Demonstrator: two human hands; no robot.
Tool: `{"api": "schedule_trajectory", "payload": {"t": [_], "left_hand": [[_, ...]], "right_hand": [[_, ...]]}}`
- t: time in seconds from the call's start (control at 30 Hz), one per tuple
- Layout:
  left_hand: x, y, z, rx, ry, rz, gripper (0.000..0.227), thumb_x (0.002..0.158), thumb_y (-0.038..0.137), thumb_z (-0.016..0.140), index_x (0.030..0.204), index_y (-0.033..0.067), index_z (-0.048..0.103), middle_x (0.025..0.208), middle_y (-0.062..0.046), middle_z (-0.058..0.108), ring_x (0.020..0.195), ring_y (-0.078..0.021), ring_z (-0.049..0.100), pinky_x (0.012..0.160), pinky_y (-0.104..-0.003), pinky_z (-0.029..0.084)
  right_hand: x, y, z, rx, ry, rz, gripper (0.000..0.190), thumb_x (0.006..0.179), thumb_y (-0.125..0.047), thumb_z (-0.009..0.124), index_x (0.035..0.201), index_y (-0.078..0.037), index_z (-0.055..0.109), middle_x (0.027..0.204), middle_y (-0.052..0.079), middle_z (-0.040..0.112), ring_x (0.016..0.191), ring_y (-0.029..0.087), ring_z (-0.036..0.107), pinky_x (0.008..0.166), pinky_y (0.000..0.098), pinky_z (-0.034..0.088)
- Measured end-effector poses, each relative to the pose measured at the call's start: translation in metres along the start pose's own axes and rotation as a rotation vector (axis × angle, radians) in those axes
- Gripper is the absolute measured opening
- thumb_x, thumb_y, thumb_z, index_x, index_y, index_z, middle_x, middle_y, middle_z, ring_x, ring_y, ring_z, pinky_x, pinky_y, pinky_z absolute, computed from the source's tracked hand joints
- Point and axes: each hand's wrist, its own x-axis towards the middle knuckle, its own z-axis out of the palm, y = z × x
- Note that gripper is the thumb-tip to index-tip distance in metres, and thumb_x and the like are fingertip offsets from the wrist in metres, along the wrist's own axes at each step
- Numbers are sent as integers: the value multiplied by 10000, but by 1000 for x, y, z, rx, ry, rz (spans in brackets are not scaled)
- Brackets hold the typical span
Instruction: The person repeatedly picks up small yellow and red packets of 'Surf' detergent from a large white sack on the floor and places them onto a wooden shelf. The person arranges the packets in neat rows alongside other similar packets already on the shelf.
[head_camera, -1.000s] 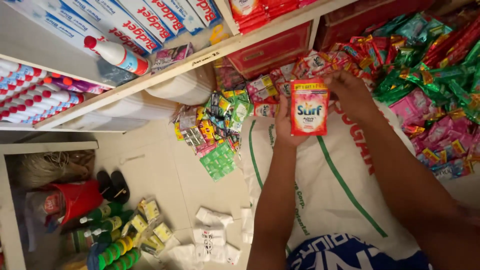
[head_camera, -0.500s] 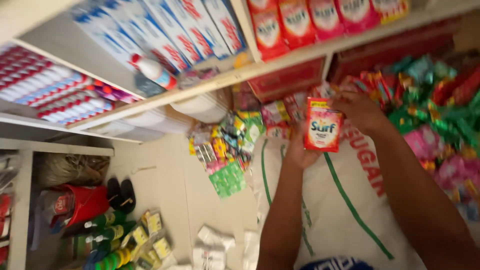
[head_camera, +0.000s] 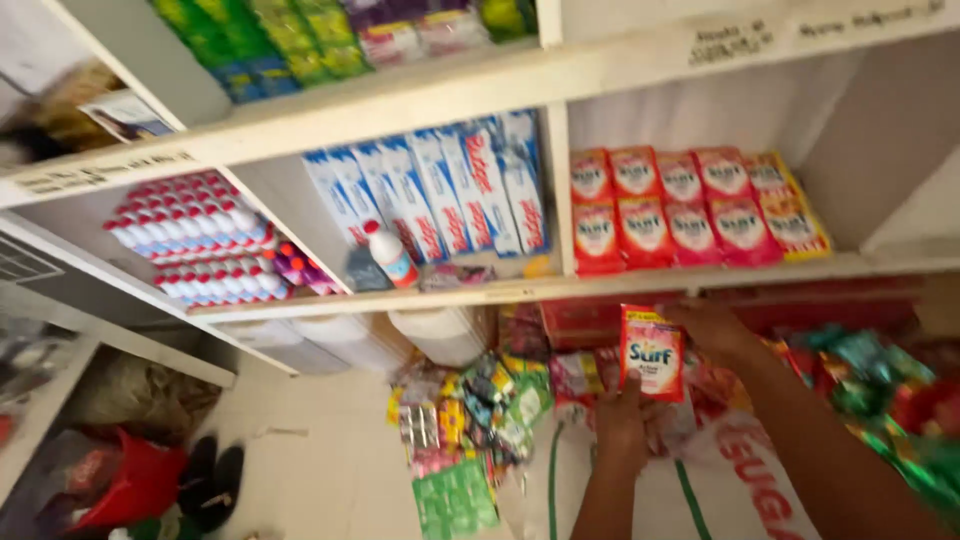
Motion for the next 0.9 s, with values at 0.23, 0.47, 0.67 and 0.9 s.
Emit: {"api": "schedule_trajectory", "payload": {"t": [0.23, 0.47, 0.67, 0.9], "left_hand": [[49, 27, 5, 105, -75, -47, 456, 992, 404, 713, 1166, -9, 632, 903, -140, 653, 821, -316, 769, 610, -345, 612], [114, 29, 24, 203, 111, 168, 346, 987, 326, 757, 1114, 22, 654, 923, -161, 685, 785, -293, 752, 653, -402, 640], [166, 87, 65, 242, 66, 143, 376, 969, 375, 670, 1168, 56, 651, 992, -225, 755, 763, -343, 784, 630, -490, 666], [131, 8, -29, 259, -55, -156, 268, 1019, 246, 543, 865, 76, 682, 718, -53, 649, 532, -152, 584, 406, -272, 397]], "right_hand": [[35, -41, 15, -40, 46, 20, 278, 977, -132, 627, 1084, 102, 733, 839, 228, 684, 613, 296, 558, 500, 420, 450], [134, -15, -21, -136, 81, -189, 235, 911, -268, 725, 992, -53, 776, 797, 223, 654, 627, 320, 628, 606, 540, 566], [148, -147, 33, -361, 103, -432, 272, 972, -246, 706, 976, 26, 697, 769, 248, 632, 592, 335, 658, 441, 424, 517], [105, -116, 103, -1508, 324, -1202, 352, 964, -288, 597, 1241, -84, 670, 1136, 157, 668, 1069, 312, 682, 890, 442, 519]]}}
